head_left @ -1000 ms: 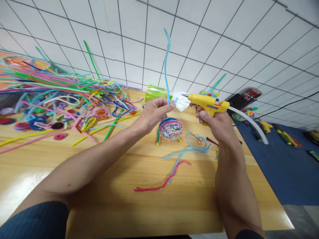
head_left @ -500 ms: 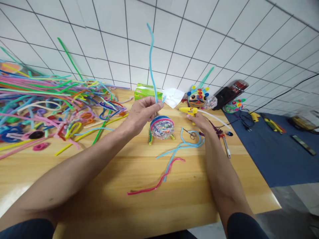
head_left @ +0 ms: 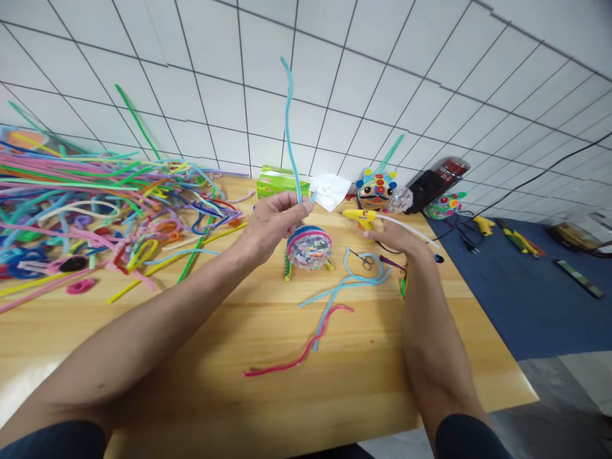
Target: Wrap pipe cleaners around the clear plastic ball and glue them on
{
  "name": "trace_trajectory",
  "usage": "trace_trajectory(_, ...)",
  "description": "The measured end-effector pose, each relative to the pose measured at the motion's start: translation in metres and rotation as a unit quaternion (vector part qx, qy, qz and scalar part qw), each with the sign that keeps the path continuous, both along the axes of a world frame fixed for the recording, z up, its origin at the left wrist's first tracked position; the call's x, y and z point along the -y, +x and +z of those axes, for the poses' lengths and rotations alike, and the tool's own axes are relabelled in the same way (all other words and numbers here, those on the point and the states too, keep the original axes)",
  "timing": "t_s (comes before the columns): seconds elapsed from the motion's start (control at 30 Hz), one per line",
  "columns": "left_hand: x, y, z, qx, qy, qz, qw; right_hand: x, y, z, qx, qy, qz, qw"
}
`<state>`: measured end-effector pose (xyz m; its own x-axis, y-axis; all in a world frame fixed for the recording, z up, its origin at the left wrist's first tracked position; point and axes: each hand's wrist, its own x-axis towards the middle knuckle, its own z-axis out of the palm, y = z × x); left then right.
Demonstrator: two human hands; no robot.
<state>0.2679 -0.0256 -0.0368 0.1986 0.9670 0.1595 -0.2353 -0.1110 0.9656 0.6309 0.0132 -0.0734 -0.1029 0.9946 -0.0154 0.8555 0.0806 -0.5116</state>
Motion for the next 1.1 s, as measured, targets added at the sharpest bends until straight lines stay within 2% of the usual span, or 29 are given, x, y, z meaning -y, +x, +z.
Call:
trace_trajectory(0.17,0.004,0.000,0.003,0.000,0.007,0.000,1.000,0.012,-0.003,0.023,0.107,-0.097,-0.064,0.987)
trace_trajectory(0.27,0.005,0.000,0.003,-0.003,0.015,-0.005,1.000,0.018,-0.014,0.030,0.103,-0.143,-0.063,0.982)
trace_trajectory(0.33,0.006,-0.001,0.004,-0.008,0.020,-0.011,1.000,0.023,-0.024,0.036,0.060,-0.154,-0.047,0.985)
trace_trajectory(0.4,0.007,-0.001,0.005,-0.017,0.022,-0.023,0.999,0.029,-0.038,0.044,-0.024,-0.104,-0.013,0.994)
trace_trajectory(0.43,0.009,-0.001,0.006,-0.024,0.024,-0.033,0.999,0.033,-0.047,0.049,-0.070,-0.048,-0.002,0.996)
trace_trajectory(0.5,0.013,-0.001,0.009,-0.042,0.032,-0.062,0.997,0.043,-0.067,0.059,-0.146,0.068,0.006,0.987)
trace_trajectory(0.57,0.017,0.000,0.011,-0.058,0.044,-0.088,0.993,0.056,-0.088,0.067,-0.208,0.133,0.035,0.968)
trace_trajectory(0.7,0.022,0.001,0.012,-0.070,0.080,-0.094,0.990,0.078,-0.121,0.077,-0.223,0.159,0.101,0.957)
trace_trajectory(0.87,0.020,-0.001,0.010,-0.072,0.084,-0.097,0.989,0.086,-0.130,0.082,-0.255,0.068,0.149,0.953)
trace_trajectory(0.97,0.018,-0.002,0.010,-0.073,0.063,-0.086,0.992,0.086,-0.122,0.085,-0.280,0.076,0.121,0.949)
trace_trajectory(1.03,0.017,-0.003,0.010,-0.075,0.056,-0.072,0.993,0.084,-0.114,0.087,-0.314,0.148,0.063,0.936)
trace_trajectory(1.1,0.017,-0.003,0.011,-0.079,0.050,-0.074,0.993,0.080,-0.108,0.088,-0.337,0.244,-0.003,0.909)
